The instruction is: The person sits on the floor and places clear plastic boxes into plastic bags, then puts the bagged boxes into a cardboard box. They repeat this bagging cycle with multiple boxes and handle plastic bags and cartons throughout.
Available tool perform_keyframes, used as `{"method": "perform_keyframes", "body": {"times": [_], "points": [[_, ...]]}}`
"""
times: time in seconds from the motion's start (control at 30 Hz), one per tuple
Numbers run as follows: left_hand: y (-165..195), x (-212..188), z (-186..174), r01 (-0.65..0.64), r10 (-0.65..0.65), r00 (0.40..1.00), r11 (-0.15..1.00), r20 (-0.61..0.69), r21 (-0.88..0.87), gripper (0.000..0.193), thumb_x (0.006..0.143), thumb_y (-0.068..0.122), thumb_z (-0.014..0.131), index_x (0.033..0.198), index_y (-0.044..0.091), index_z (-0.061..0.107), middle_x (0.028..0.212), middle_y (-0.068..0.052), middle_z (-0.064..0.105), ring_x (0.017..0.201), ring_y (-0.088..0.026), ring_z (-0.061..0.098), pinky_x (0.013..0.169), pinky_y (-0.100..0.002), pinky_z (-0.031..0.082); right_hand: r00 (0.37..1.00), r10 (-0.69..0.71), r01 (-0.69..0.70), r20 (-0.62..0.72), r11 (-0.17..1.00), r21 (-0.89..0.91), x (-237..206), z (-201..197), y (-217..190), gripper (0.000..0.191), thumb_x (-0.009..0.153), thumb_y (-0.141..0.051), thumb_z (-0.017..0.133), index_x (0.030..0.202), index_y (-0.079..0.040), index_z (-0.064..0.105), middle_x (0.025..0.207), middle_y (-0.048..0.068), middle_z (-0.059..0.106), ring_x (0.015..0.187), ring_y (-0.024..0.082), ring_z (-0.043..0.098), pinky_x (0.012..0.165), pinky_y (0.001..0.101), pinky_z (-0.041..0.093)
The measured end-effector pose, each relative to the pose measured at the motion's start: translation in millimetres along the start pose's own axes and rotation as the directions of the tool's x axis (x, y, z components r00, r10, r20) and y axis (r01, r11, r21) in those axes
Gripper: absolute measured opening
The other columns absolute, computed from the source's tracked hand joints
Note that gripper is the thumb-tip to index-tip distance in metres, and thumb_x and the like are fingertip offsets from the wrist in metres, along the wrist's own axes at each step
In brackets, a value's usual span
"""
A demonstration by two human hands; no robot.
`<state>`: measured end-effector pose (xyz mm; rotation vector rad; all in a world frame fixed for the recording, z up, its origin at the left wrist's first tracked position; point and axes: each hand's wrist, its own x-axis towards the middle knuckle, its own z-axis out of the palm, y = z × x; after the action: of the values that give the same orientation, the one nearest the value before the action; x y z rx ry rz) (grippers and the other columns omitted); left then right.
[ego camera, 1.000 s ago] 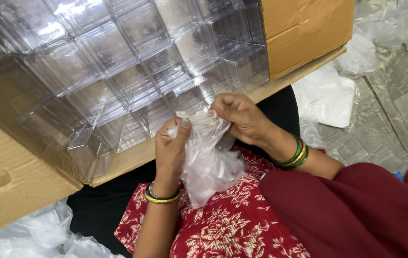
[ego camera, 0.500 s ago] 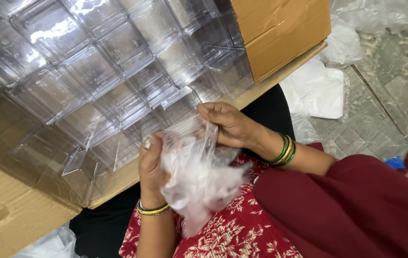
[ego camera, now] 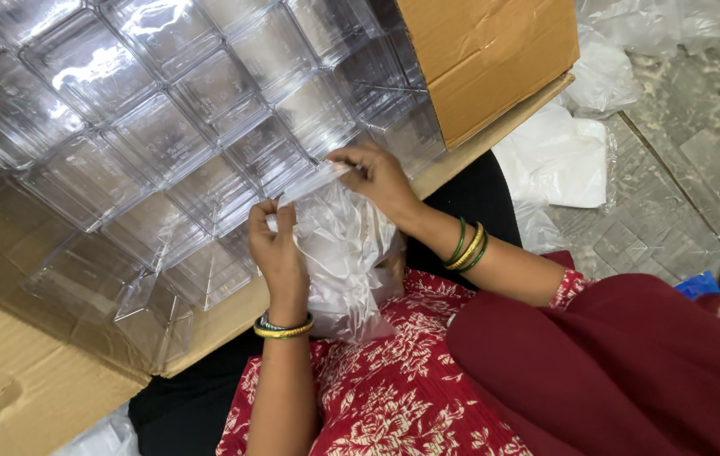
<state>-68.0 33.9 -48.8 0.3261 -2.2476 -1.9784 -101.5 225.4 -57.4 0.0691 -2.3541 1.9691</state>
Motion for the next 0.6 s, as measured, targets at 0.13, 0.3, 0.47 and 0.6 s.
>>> {"method": "perform_keyframes", "body": {"times": [0.13,0.3,0.47,0.6], "points": [[-0.6,1.2,-0.7,0.064,-0.064,0.998,0.998,-0.003,-0.011,0.022,0.097,0.019,0.066,0.108,0.001,0.062,0.096,0.000,0.063,0.076,-0.007,0.050,0.068,-0.023,0.043,0.982,0.151,-0.173,0.116,0.963,0.206,2.1,-4.4,6.8,0.021,0.102,-0.013,0.063,0.119,-0.005,0.072,0.102,-0.003,0.072,0.089,0.005,0.063,0.078,0.0214,0.053],[18.8,-11.0,-5.8,0.231,-0.218,0.973,0.935,0.079,-0.269,0.032,0.095,0.020,0.067,0.119,-0.001,0.065,0.085,0.002,0.062,0.069,-0.006,0.053,0.061,-0.022,0.043,0.990,0.057,-0.106,0.130,0.907,0.407,-5.4,-11.2,-3.0,0.024,0.106,-0.011,0.062,0.126,0.001,0.069,0.112,0.005,0.072,0.100,0.010,0.066,0.090,0.0261,0.055],[44.4,-50.8,-5.1,0.193,-0.139,0.976,0.906,0.168,-0.377,0.027,0.101,0.019,0.068,0.105,-0.007,0.070,0.072,0.002,0.059,0.059,-0.006,0.050,0.054,-0.023,0.040,0.921,0.096,-0.323,0.377,0.729,0.604,-20.2,-26.8,-16.8,0.039,0.106,-0.016,0.050,0.142,-0.001,0.057,0.124,0.010,0.067,0.108,0.014,0.068,0.096,0.0275,0.056],[57.7,-70.4,-14.7,0.138,-0.105,0.986,0.948,0.130,-0.288,0.027,0.101,0.022,0.068,0.105,-0.003,0.078,0.069,0.004,0.052,0.059,-0.002,0.041,0.053,-0.020,0.030,0.831,0.087,-0.500,0.550,0.551,0.668,-43.9,-43.5,-6.2,0.038,0.109,-0.022,0.048,0.135,0.004,0.059,0.124,0.014,0.068,0.113,0.020,0.068,0.097,0.0321,0.058]]}}
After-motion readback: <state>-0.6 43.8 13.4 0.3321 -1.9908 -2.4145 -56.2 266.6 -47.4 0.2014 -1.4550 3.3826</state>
